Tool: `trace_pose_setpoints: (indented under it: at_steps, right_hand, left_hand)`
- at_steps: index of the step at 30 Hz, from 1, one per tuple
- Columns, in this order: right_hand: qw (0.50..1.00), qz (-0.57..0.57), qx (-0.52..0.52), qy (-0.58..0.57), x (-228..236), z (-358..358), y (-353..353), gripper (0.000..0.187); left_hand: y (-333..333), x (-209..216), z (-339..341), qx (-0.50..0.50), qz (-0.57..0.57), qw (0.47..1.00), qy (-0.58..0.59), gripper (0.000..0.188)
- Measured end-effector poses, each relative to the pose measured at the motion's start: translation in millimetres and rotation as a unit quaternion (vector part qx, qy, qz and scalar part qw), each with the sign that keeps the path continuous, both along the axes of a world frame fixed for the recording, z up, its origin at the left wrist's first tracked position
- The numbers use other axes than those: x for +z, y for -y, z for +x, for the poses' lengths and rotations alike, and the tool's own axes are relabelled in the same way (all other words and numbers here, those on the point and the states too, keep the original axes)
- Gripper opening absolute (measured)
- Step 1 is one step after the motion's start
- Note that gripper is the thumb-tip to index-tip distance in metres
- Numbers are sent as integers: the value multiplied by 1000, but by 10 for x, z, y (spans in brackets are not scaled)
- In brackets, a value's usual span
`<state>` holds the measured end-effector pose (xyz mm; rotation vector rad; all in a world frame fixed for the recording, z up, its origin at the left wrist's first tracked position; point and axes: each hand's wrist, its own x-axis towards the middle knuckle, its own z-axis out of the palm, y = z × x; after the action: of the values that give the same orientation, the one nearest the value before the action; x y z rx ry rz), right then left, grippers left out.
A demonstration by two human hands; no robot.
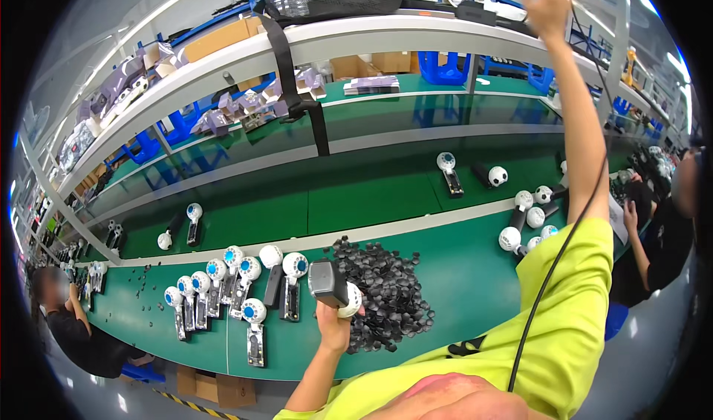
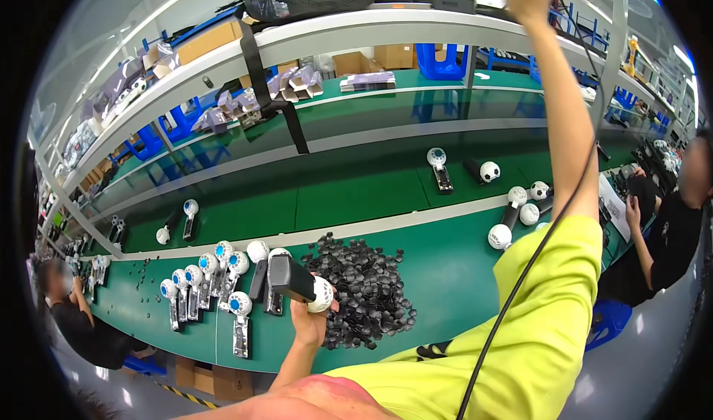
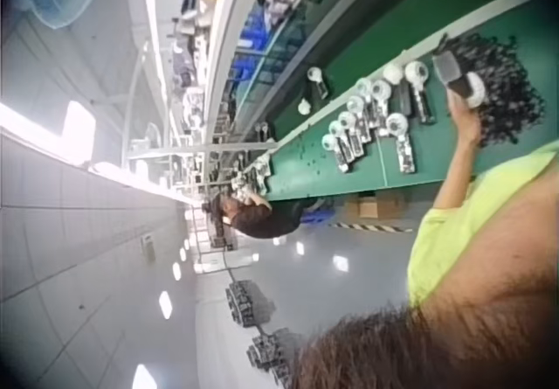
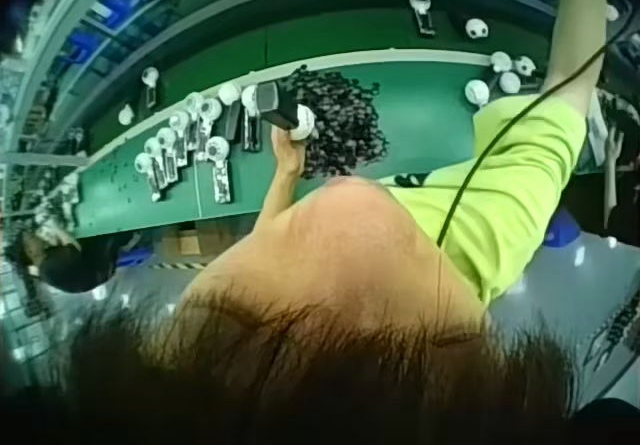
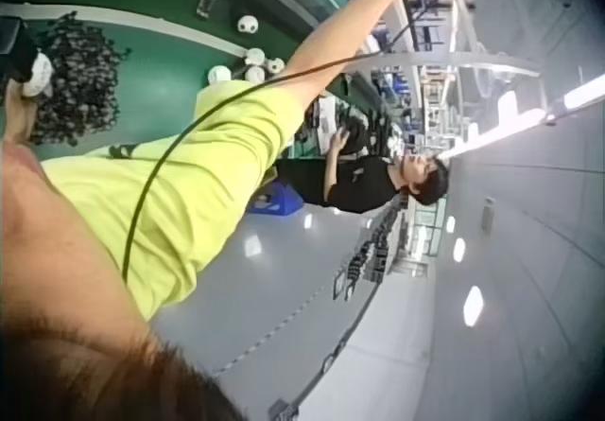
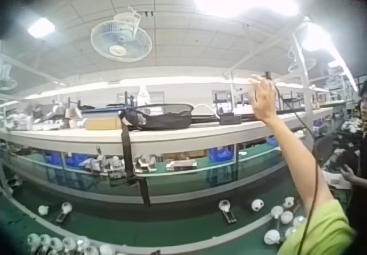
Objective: Assemble internal and external components of an electronic toy controller at a manufacturing station.
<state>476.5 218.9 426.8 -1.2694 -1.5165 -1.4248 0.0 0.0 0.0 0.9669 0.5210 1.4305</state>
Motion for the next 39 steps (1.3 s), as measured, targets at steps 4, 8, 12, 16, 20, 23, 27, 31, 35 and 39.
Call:
trace_pose_setpoints:
  at_steps: [4, 8, 12, 16, 20, 23, 27, 31, 35, 39]
  right_hand:
    - [984, -171, 22, -38, -391, -372, -22, 55]
    - [996, -86, 15, -18, -620, -107, -298, 57]
    - [997, -61, -11, -52, -613, 262, -279, 56]
    - [993, 58, -40, -98, -1163, -41, -82, 59]
    - [951, -29, 284, -117, -2236, -1011, 1040, 59]
    - [878, -87, 448, -143, -3034, -1549, 1993, 53]
    - [749, -201, 599, -201, -3565, -2110, 3345, 57]
    - [838, -138, 519, -95, -3543, -1787, 3897, 21]
    - [921, -207, 297, 144, -3530, -774, 2603, 17]
    - [962, -196, 151, -115, -3086, 830, 1531, 42]
  left_hand:
    - [72, -46, -31, 19, -8, 1000, -2, 70]
    - [221, -65, -101, 28, -26, 999, -13, 66]
    - [358, -110, -170, 38, -37, 999, -11, 64]
    - [512, -138, -233, 49, -47, 998, -8, 62]
    - [587, -81, -279, 50, -42, 998, -9, 59]
    - [667, -50, -211, 16, -46, 999, -17, 55]
    - [696, -84, -197, 27, -63, 997, -19, 52]
    - [803, -166, -106, 28, -84, 996, -17, 50]
    - [734, -156, 34, 17, -78, 997, -23, 48]
    - [771, -236, 87, 56, -54, 997, -22, 48]
